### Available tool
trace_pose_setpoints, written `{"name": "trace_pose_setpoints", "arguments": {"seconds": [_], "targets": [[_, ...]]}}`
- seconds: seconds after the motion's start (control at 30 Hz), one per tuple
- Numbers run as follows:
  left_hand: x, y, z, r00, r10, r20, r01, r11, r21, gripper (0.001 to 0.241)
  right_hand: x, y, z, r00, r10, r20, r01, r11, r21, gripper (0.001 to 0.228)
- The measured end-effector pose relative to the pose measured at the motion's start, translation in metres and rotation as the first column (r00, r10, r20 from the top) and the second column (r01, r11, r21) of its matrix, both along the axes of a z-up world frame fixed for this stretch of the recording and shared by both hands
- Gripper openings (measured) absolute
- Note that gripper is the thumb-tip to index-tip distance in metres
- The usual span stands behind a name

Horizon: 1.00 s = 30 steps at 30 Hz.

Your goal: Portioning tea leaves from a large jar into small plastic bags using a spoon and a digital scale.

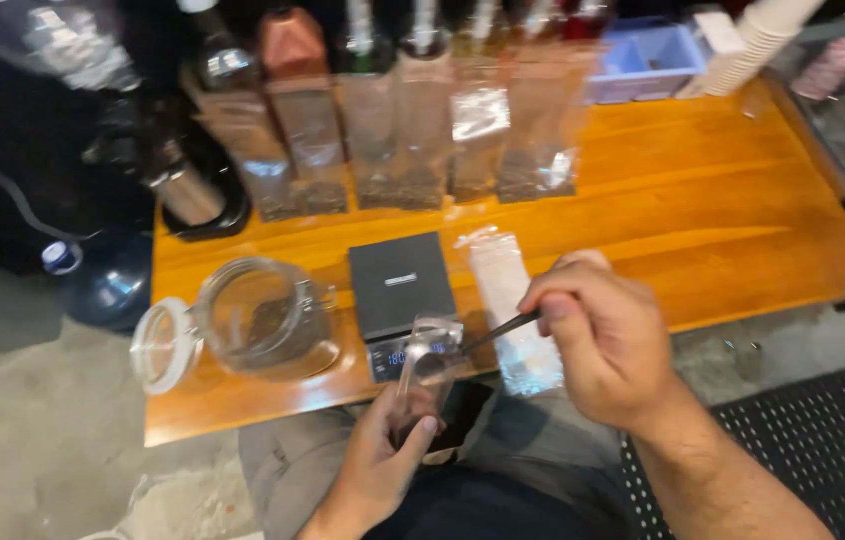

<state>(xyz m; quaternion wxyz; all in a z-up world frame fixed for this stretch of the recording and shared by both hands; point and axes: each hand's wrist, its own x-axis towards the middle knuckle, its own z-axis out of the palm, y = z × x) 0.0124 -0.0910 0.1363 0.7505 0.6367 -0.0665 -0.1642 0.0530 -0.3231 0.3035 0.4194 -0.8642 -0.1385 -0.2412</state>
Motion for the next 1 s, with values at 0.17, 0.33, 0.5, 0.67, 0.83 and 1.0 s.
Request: {"name": "trace_pose_setpoints", "arguments": {"seconds": [0.17, 0.33, 0.5, 0.67, 0.83, 1.0], "targets": [[0.01, -0.027, -0.006, 0.932, -0.347, 0.106, 0.301, 0.903, 0.307, 0.021, -0.025, -0.034, -0.011, 0.938, 0.266, -0.223, -0.275, 0.961, -0.01, 0.029], [0.011, -0.052, -0.028, 0.803, -0.594, 0.054, 0.543, 0.766, 0.344, 0.015, -0.054, -0.061, -0.037, 0.926, 0.23, -0.301, -0.249, 0.968, -0.025, 0.025], [0.017, -0.068, -0.003, 0.701, -0.683, -0.206, 0.709, 0.632, 0.314, 0.018, -0.068, -0.079, -0.05, 0.935, 0.166, -0.313, -0.163, 0.986, 0.038, 0.016], [0.013, -0.072, -0.008, 0.695, -0.622, -0.361, 0.706, 0.685, 0.181, 0.028, -0.067, -0.08, -0.056, 0.93, 0.153, -0.335, -0.137, 0.988, 0.072, 0.011], [0.01, -0.065, -0.017, 0.723, -0.671, -0.164, 0.689, 0.718, 0.098, 0.03, -0.06, -0.082, -0.051, 0.855, 0.285, -0.433, -0.282, 0.957, 0.072, 0.028], [0.008, -0.061, -0.013, 0.725, -0.679, -0.111, 0.687, 0.725, 0.049, 0.034, -0.057, -0.078, -0.05, 0.88, 0.288, -0.379, -0.282, 0.957, 0.071, 0.033]]}}
